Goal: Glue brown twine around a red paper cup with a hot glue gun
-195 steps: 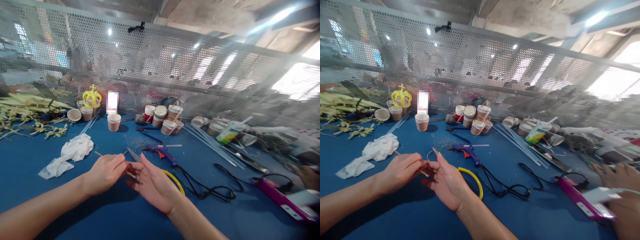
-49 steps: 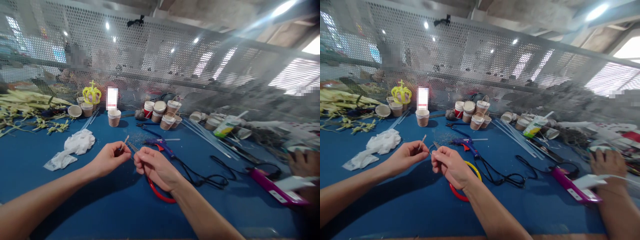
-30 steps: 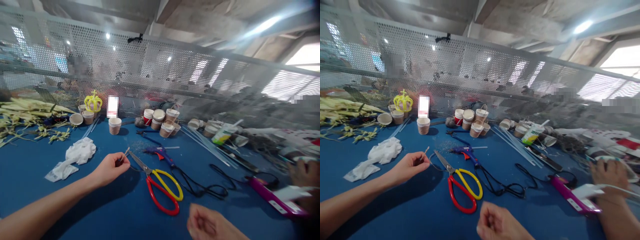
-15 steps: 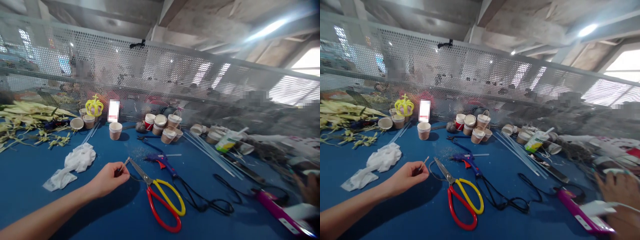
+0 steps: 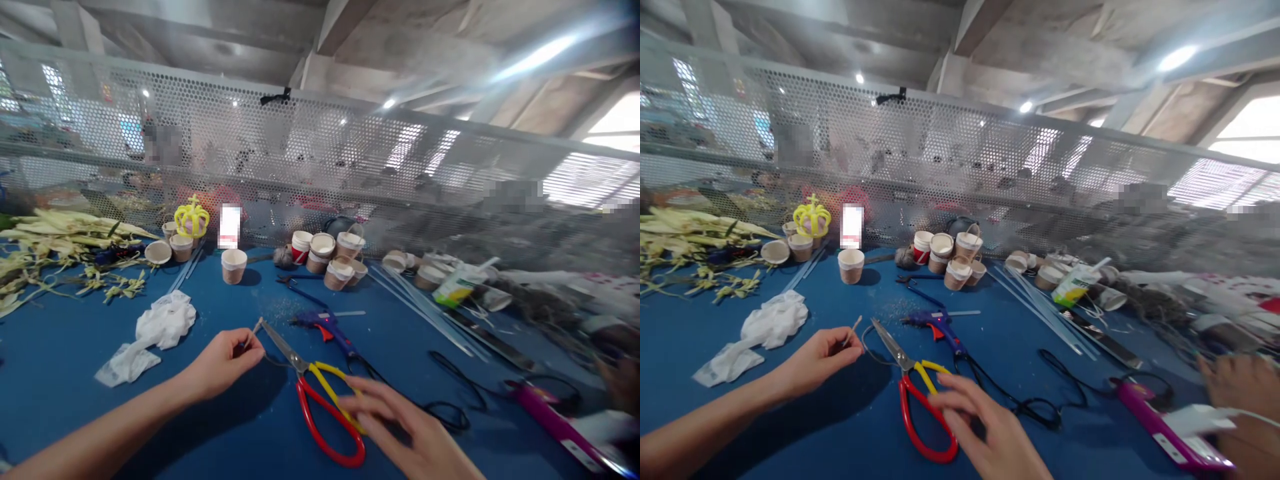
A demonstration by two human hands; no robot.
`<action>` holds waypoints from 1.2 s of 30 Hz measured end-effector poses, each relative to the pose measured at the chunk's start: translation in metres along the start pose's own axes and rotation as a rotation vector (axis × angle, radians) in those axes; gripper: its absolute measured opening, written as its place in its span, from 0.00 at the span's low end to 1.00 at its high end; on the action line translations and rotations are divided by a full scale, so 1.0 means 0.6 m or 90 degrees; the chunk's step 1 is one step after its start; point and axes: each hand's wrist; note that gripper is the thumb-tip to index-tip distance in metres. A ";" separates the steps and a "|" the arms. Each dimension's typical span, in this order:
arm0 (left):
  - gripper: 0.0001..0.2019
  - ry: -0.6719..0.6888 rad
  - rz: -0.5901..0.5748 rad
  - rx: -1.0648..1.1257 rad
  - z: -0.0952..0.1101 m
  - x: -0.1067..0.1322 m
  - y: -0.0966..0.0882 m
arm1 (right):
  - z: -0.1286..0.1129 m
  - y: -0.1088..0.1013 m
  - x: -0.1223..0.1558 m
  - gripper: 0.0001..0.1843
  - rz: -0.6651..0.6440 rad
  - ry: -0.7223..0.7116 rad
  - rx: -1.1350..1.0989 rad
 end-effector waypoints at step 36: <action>0.18 -0.057 -0.130 0.217 0.023 0.023 0.015 | -0.101 0.093 -0.117 0.11 -0.163 -0.166 -0.359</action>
Point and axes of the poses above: each hand's wrist, its own x-axis away from the middle knuckle, its own y-axis out of the palm, z = x × y, and after that the axes turned 5 degrees about x, right-handed
